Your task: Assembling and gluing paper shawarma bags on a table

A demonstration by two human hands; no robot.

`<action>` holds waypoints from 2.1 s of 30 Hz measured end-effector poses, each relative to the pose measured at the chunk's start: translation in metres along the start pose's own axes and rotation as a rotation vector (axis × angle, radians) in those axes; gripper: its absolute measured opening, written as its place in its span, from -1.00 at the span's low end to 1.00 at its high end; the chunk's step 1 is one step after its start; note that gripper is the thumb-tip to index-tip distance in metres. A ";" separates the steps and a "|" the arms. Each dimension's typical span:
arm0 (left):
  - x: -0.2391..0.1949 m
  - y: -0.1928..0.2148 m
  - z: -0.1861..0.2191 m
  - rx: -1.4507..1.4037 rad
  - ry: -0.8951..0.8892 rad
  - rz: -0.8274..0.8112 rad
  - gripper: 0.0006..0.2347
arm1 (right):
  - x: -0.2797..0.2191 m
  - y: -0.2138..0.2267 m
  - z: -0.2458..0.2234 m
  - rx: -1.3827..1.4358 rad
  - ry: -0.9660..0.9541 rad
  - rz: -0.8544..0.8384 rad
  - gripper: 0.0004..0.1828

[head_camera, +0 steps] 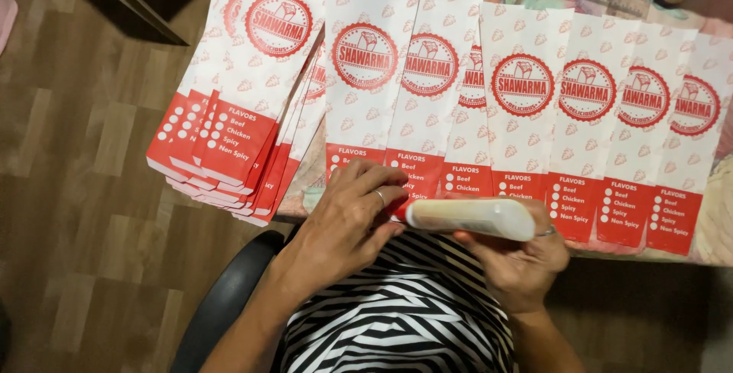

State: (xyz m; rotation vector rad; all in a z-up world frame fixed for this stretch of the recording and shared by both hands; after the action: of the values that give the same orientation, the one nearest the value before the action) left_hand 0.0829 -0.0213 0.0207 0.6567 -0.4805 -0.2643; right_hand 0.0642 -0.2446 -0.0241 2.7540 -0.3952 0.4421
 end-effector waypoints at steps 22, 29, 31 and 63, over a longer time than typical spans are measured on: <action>0.003 0.005 0.005 0.007 -0.007 0.146 -0.73 | -0.006 0.000 -0.002 -0.003 0.074 0.014 -0.46; -0.001 0.012 0.008 -0.030 -0.092 0.182 -0.78 | -0.005 0.052 0.017 0.031 -0.038 0.178 -0.45; -0.003 0.024 0.009 -0.053 -0.116 0.185 -0.70 | -0.005 0.050 0.015 0.095 -0.062 0.208 -0.41; -0.032 0.058 -0.031 0.014 0.112 0.205 -0.82 | 0.003 -0.018 -0.010 0.032 0.015 -0.020 -0.50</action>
State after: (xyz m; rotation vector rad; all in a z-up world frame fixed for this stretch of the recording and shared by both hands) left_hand 0.0755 0.0511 0.0251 0.6268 -0.4383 -0.0302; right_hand 0.0696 -0.2249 -0.0188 2.7816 -0.3595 0.4679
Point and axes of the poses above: each hand's wrist, its own x-axis towards the middle knuckle, its own y-axis out of the back of the hand, z = x × y, the point moved 10 cm from there along x, towards the middle knuckle, and after that the axes turned 5 degrees about z, right-handed, at the moved point
